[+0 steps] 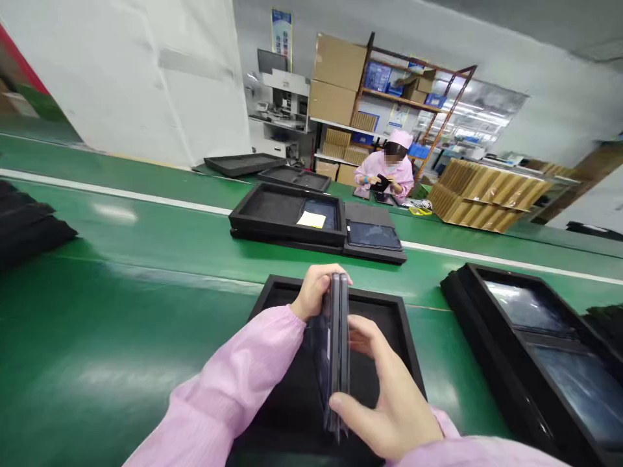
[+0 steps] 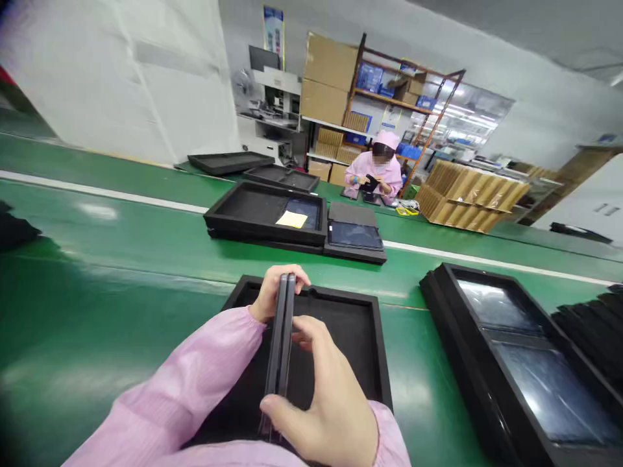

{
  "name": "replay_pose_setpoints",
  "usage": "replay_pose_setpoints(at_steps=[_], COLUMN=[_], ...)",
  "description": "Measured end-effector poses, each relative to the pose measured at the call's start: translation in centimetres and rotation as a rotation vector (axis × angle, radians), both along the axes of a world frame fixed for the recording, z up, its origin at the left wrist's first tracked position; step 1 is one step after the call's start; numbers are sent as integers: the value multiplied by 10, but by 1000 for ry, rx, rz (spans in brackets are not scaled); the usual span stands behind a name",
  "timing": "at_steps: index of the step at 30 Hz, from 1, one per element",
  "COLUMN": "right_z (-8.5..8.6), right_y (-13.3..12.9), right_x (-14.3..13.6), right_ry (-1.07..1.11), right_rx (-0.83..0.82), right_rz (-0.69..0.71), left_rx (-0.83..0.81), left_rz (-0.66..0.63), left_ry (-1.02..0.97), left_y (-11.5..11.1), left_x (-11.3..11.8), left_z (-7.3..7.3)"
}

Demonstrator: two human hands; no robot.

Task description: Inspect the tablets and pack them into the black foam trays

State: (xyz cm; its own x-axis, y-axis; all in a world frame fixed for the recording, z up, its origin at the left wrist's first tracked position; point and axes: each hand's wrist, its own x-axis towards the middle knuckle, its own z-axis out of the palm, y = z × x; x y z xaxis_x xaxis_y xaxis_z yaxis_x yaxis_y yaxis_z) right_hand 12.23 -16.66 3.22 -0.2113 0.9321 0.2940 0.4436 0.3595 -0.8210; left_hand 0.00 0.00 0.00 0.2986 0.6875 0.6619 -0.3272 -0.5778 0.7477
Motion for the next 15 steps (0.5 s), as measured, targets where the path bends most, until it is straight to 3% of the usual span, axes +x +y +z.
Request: replay_pose_setpoints(at_steps=[5, 8, 10, 13, 15], right_z=[0, 1, 1, -1, -1], right_y=[2, 2, 1, 2, 4], right_x=[-6, -15, -21, -25, -24], right_ry=[-19, -59, -42, 31, 79], right_rx=[-12, -99, -147, -187, -212], right_rz=[-89, -148, -165, -168, -150], left_rx=[10, -7, -105, -509, -770], left_rz=[-15, 18, 158, 529, 652], left_ry=[57, 73, 34, -41, -38], left_y=[-12, -22, -23, -17, -9], left_x=[-2, 0, 3, 8, 12], left_z=[9, 6, -4, -28, -46])
